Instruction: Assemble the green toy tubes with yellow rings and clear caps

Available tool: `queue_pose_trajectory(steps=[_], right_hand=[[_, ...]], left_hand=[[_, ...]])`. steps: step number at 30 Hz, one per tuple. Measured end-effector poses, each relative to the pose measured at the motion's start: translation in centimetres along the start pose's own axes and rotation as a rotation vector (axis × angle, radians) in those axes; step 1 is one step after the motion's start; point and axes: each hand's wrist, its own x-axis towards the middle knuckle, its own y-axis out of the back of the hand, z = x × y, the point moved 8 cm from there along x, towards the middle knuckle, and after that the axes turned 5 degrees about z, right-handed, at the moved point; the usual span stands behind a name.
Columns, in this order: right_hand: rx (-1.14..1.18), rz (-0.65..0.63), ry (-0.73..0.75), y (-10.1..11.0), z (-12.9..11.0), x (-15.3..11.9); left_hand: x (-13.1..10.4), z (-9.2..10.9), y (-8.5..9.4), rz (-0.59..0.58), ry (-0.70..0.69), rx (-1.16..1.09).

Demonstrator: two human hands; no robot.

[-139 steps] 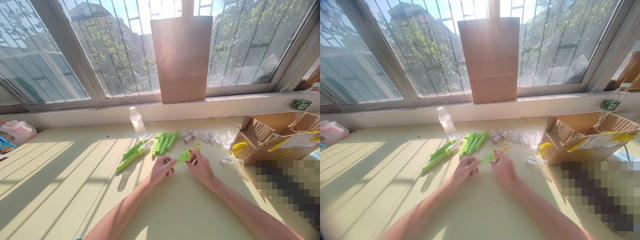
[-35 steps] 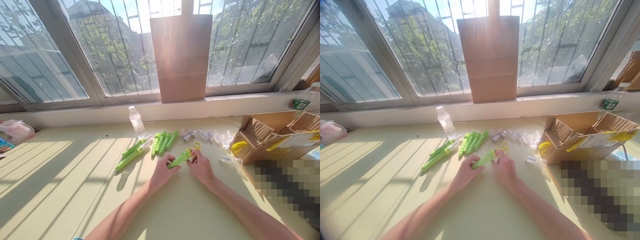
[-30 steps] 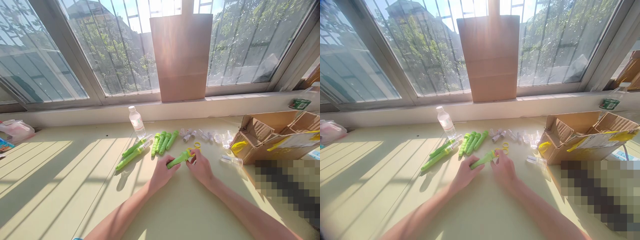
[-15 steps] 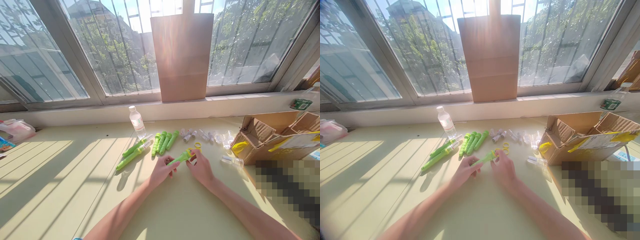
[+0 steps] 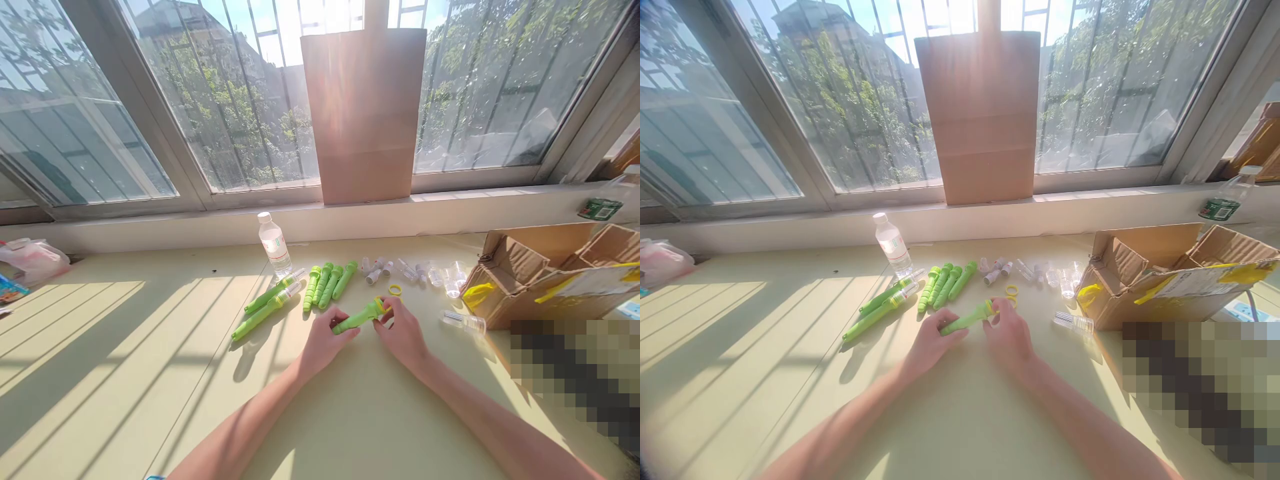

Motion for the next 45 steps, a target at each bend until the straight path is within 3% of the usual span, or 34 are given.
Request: queue_pose_trajectory(steps=[5, 35, 45], right_hand=[[-0.064, -0.050, -0.038, -0.46, 0.46, 0.08], [0.106, -0.007, -0.018, 0.18, -0.22, 0.26], [-0.004, -0.016, -0.043, -0.18, 0.04, -0.04]], left_hand=[[-0.31, 0.30, -0.16, -0.003, -0.025, 0.060], [-0.20, -0.14, -0.46, -0.107, 0.111, -0.116], [-0.36, -0.10, -0.74, -0.153, 0.128, -0.120]])
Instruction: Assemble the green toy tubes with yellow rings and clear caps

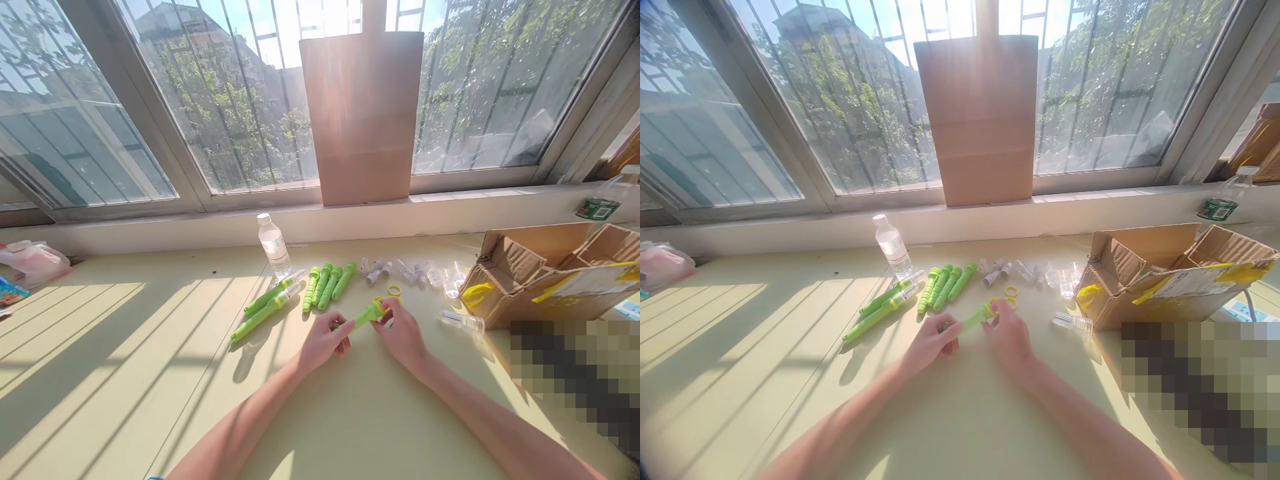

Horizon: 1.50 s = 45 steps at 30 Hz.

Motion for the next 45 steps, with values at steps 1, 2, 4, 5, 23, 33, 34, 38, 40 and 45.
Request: queue_pose_trajectory(steps=[1, 2, 4, 5, 23, 33, 34, 38, 40, 45], right_hand=[[0.004, 0.005, 0.001, 0.0, 0.0, 0.0], [0.011, 0.010, 0.002, 0.1, 0.0, 0.0], [0.032, 0.015, 0.007, 0.2, 0.1, 0.0], [0.046, 0.015, 0.011, 0.2, 0.0, 0.0], [0.045, -0.022, -0.015, -0.1, 0.3, 0.0], [-0.037, -0.043, 0.029, -0.4, 0.2, -0.2], [-0.029, -0.042, 0.030, -0.4, 0.2, -0.2], [0.002, -0.041, 0.008, -0.4, 0.3, -0.3], [0.006, -0.035, 0.002, -0.3, 0.3, -0.3], [-0.004, -0.016, 0.006, -0.2, 0.1, -0.3]], left_hand=[[0.0, 0.0, 0.0, -0.002, -0.002, 0.001], [0.0, 0.0, 0.0, -0.006, -0.005, 0.002], [0.0, 0.0, 0.1, -0.016, -0.009, -0.005], [0.1, 0.0, 0.1, -0.022, -0.007, -0.011], [-0.2, 0.8, 0.7, 0.202, -0.216, 0.379], [0.0, -0.1, 0.5, 0.133, -0.157, 0.263], [0.0, -0.2, 0.5, 0.125, -0.143, 0.230], [0.0, -0.3, 0.3, 0.092, -0.092, 0.111], [0.0, -0.2, 0.1, 0.072, -0.063, 0.074], [-0.2, -0.2, -0.1, 0.045, 0.000, -0.004]])
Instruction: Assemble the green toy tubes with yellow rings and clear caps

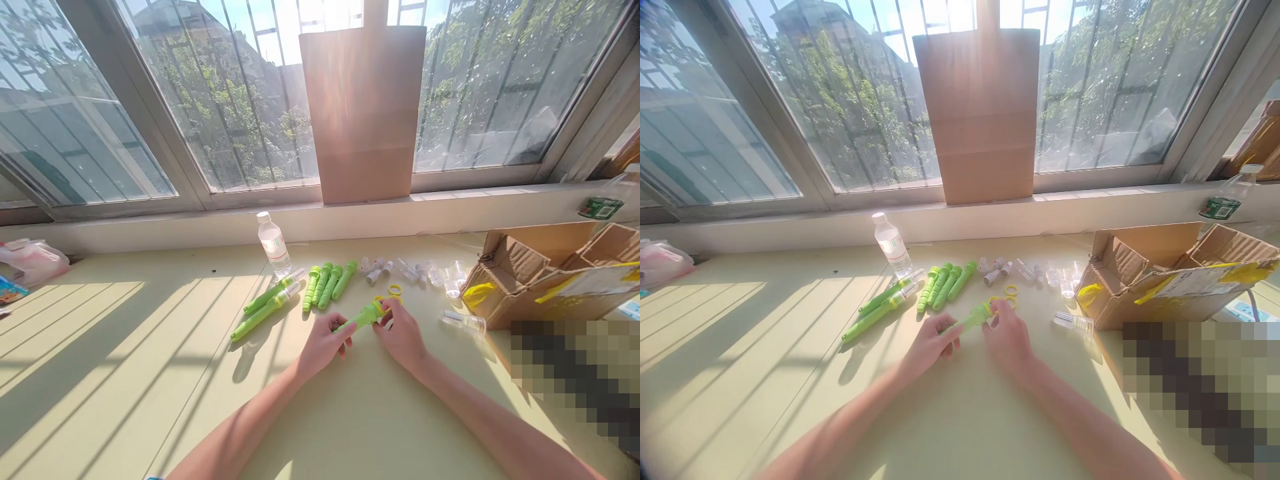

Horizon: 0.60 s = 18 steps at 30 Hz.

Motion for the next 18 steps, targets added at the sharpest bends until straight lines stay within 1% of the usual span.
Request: queue_pose_trajectory(steps=[4, 11, 13, 18], right_hand=[[-0.010, 0.014, 0.000, 0.10, -0.02, -0.01], [-0.010, 0.039, 0.006, 0.33, -0.01, 0.04], [0.008, 0.053, 0.010, 0.48, -0.03, 0.10], [0.030, 0.072, 0.014, 0.77, -0.17, 0.16]], left_hand=[[-0.18, -0.07, -0.16, -0.023, 0.027, -0.013], [-0.09, 0.07, -0.23, -0.022, 0.007, 0.039], [-0.10, 0.22, -0.19, 0.005, -0.025, 0.058], [-0.10, 0.56, 0.39, 0.124, -0.145, 0.172]])
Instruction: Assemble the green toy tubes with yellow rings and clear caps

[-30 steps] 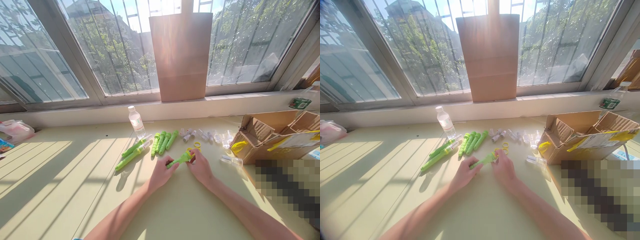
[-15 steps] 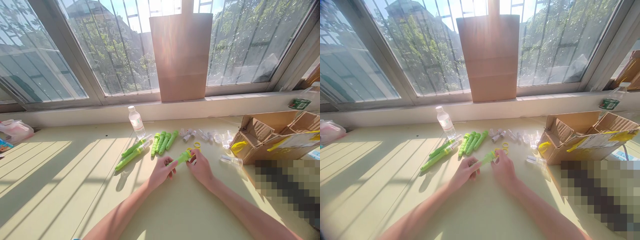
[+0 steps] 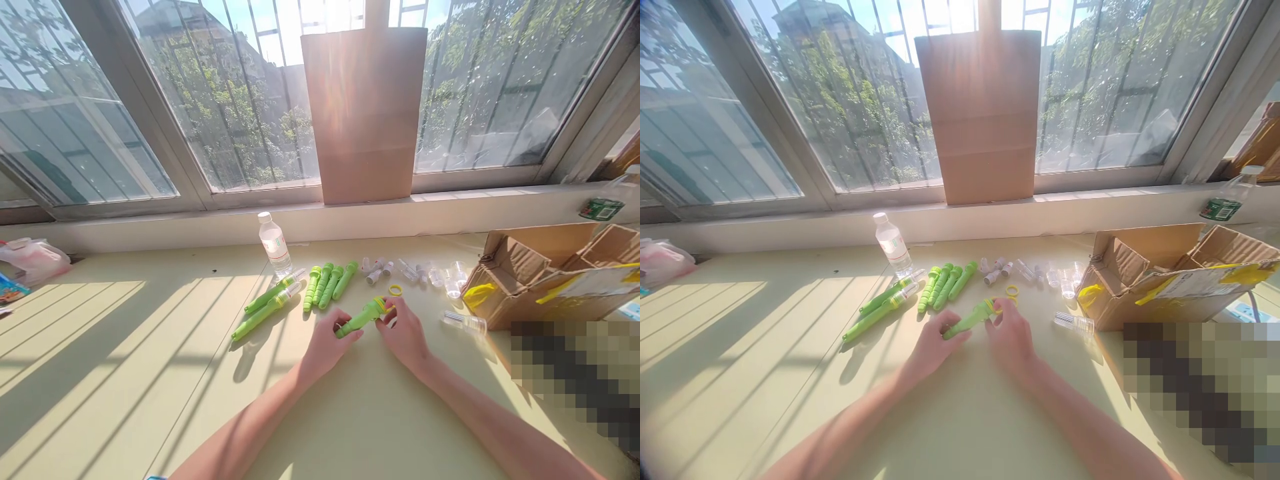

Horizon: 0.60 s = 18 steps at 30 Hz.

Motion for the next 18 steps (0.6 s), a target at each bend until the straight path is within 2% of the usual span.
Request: queue_pose_trajectory(steps=[6, 11, 18], right_hand=[[-0.073, -0.039, -0.018, -0.35, 0.20, -0.05], [-0.076, -0.042, -0.019, -0.45, 0.48, 0.04], [-0.038, -0.018, -0.009, -0.25, 0.37, 0.12]], left_hand=[[-0.19, 0.45, 0.05, 0.022, -0.080, 0.096], [-0.30, 0.31, -0.17, -0.013, -0.038, 0.085], [-0.13, -0.15, -0.40, -0.072, 0.033, -0.040]])
